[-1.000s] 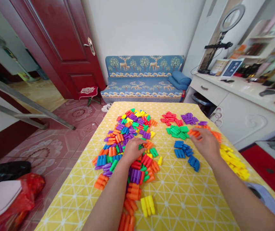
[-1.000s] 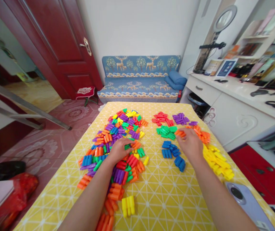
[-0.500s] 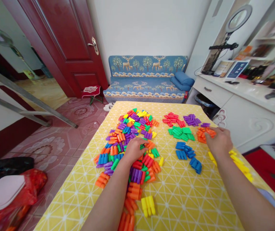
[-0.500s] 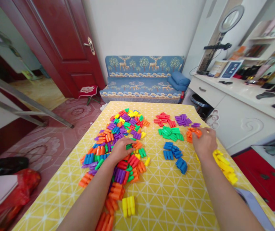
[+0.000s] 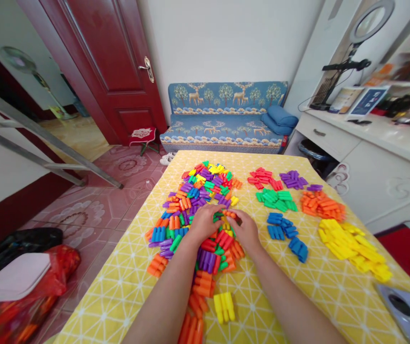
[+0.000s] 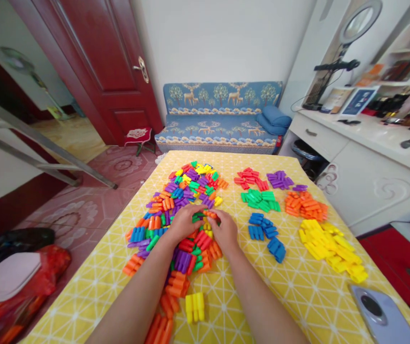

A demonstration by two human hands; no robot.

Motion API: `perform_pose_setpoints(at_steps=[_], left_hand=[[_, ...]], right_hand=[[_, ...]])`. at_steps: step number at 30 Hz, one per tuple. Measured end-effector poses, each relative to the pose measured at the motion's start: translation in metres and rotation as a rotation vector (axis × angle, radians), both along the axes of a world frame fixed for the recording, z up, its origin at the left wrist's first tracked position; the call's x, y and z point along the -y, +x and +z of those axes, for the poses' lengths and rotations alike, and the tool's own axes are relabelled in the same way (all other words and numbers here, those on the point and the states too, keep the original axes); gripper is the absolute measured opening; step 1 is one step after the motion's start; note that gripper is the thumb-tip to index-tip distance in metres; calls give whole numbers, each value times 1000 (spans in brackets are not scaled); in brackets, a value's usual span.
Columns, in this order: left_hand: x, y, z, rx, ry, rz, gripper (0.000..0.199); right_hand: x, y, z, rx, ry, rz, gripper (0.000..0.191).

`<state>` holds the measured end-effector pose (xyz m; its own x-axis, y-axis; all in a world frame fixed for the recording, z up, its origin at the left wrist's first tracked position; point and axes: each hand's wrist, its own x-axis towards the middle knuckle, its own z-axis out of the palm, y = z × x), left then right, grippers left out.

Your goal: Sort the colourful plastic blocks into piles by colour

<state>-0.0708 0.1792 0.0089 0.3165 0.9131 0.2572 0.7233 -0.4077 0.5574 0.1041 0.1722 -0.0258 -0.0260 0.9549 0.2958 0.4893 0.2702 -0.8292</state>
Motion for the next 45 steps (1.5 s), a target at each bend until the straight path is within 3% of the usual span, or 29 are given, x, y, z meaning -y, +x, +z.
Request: perform_pose_setpoints(at_steps=[4,8,11,18,24,30,36,41,45], left_hand=[[1,1,1,65,-12,4,55],[4,2,5,121,-19,-51,55],[4,2,6,110,-28,-86,45],[2,2,5,41,-6,-76,19],[1,3,6,29,16,-60,39],[3,1,6,81,12,-84,38],[4,0,5,100,24,-121,36],[4,1,3,118,8,-124,29],[4,1,4,176,-30,-98,21]], right_hand=[[5,6,4,-200,-89,-75,35],[8,5,5,-136,-85,-16,43],[6,3,2,-75,-63,17,38],[6,3,0,-235,-4,-38,37],[10,2,3,-154,79,17,38],[9,3,-1,3,95,14,47],[10,1,1,154,222,14,47],[14,-2,8,186,351,-58,38],[1,37,32,170,397,-291,46]])
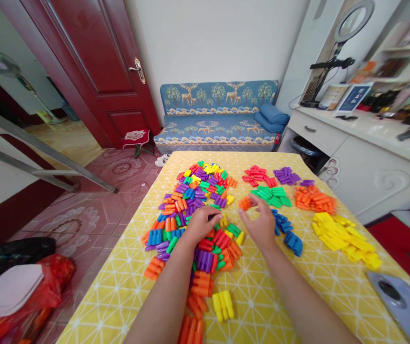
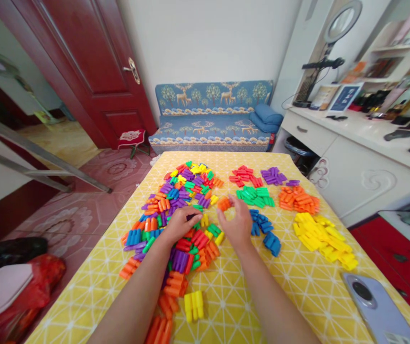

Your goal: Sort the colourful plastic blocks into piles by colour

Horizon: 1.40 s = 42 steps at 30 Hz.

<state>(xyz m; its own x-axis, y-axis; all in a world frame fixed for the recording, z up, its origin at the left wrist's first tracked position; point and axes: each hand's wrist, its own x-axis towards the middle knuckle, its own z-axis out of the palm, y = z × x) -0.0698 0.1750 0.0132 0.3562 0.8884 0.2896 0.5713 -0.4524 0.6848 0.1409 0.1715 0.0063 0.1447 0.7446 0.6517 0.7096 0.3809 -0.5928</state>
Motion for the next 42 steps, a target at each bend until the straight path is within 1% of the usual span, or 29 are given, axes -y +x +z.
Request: perform_pose_setpoints(at_steps=[2,3,5,7,9,11,14,18,20,22,24,25,27,29,31,33,34,36,38,42], left_hand=[[0,0,0,-22,-1,6,21],[0,0,0,-33,2,10,21],[-1,0,0,-46,8,18,20],[-1,0,0,-51,10,19,20],[-1,1,0,-52,12,15,19],[-1,0,-1,-51,17,11,19],[-2,0,-1,-50,21,13,17],[-2,0,-1,-47,22,8,16],[-2,0,-1,-49,21,5,15],[-2,1,0,-45,17,8,15],[-2,1,0,-38,17,10,15],[-2,1,0,-37,18,10,15],[-2,0,-1,-40,22,9,15],[-3,0,-2,-44,23,15,15],[-3,0,-4,-46,24,28,15],[-3,0,-5,-45,27,41,15],[-3,0,-6,-45,29,46,16],[-3,0,-6,-47,28,45,16],[-3,0,-5,-51,25,37,16],[-3,1,-2,-43,33,33,16]], right_hand=[[-16,40,16,-23,-5,-199,48],[-26,63,22,0,-34,-295,46],[-45,109,32,94,-127,-436,43],[-62,148,35,226,-248,-541,41],[-73,176,34,356,-356,-597,41],[-80,193,30,466,-434,-598,42],[-86,203,26,555,-503,-558,42],[-92,210,25,509,-563,-542,28],[-93,211,25,481,-595,-553,27],[-89,205,25,475,-548,-544,30],[-80,188,25,461,-384,-491,32],[-74,174,25,443,-282,-435,31],[-58,137,22,386,-118,-264,29],[-41,91,16,314,-69,-15,25],[-28,45,5,271,-114,197,27],[-21,7,-8,230,-184,314,34],[-21,-8,-15,200,-220,343,38],[-25,-29,-25,144,-282,348,49],[-33,-41,-31,124,-331,311,55],[-47,-53,-28,201,-423,252,55]])
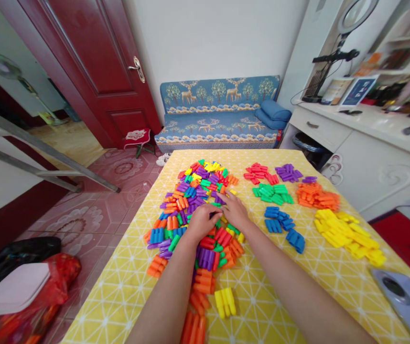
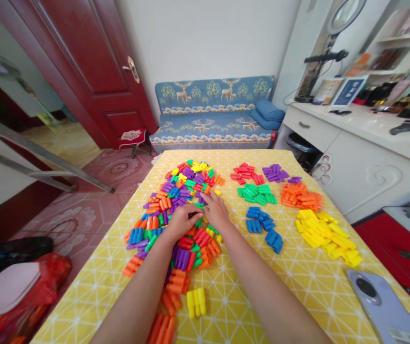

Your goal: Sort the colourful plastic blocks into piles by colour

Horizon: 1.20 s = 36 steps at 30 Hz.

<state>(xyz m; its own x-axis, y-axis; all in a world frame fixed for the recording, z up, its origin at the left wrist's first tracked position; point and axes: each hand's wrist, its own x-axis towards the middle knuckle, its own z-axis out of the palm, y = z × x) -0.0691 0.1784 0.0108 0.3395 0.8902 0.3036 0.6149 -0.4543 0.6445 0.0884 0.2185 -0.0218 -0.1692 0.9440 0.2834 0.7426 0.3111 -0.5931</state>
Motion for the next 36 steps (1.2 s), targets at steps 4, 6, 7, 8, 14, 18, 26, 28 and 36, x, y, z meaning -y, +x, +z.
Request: perform_pose_setpoints(at_steps=[4,6,7,8,14,18,26,28,36], left_hand=[[0,1,2,6,3,19,15],[0,0,2,14,16,32,15],[0,0,2,24,29,43,15],[0,0,2,40,47,60,15],[0,-2,0,114,95,137,51],[1,-1,0,110,35,107,51],[0,-2,-1,88,38,124,39],[1,-2,3,76,49,157,32],[0,-16,21,-123,134,511,34]], right_hand=[[0,-5,5,2,27,-24,45],[4,-6,4,-50,41,-67,37],[6,-6,3,-80,31,-87,33],[7,-6,3,-115,11,-103,29],[14,-5,3,-677,-99,17,12],[24,-1,6,-893,-190,112,19],[33,2,7,-699,-50,171,47],[34,0,5,-638,6,189,40],[30,-2,-3,-559,14,-150,38]])
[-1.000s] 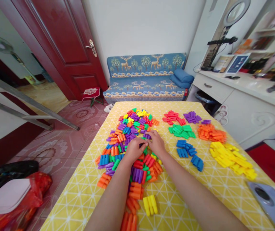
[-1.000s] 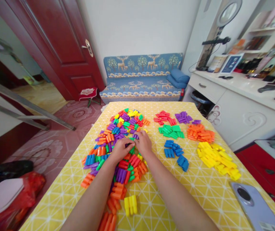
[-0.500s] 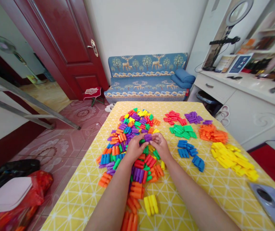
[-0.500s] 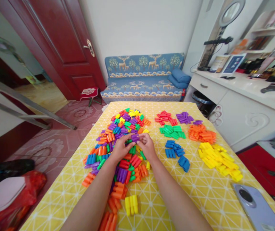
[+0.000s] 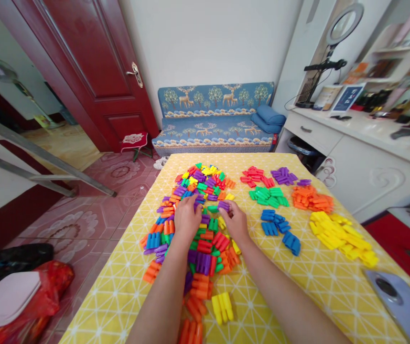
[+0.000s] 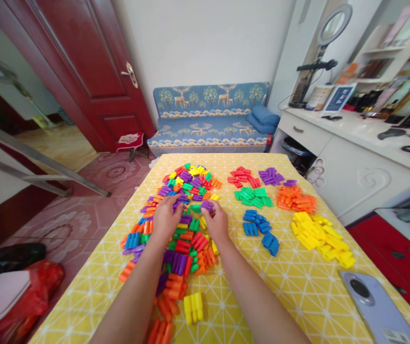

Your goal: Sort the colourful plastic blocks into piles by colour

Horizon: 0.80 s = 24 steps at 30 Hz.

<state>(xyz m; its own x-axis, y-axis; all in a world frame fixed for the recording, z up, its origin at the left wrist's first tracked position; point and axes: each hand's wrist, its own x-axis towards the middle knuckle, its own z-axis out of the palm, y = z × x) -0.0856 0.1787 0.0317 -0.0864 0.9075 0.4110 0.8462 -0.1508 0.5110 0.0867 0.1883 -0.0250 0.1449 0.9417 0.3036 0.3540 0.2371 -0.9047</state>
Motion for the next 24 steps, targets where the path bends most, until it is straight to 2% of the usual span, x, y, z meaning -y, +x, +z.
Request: perform_pose_setpoints(at_steps=[4,8,16,19,24], left_hand=[[-5,-5,-12,-100,-169,-63,45],[-5,0,-20,-194,-183,-96,42],[-4,1,-17,1,-218,-210,25],[-3,5,-17,-15,-218,-228,18],[-1,11,-19,-14,-213,-193,13]], right_hand=[[1,0,1,155,25,26,33],[3,0,3,223,63,82,28],[5,-1,8,139,171,160,20],[5,-1,7,90,152,106,19],[5,2,6,109,12,-131,20]])
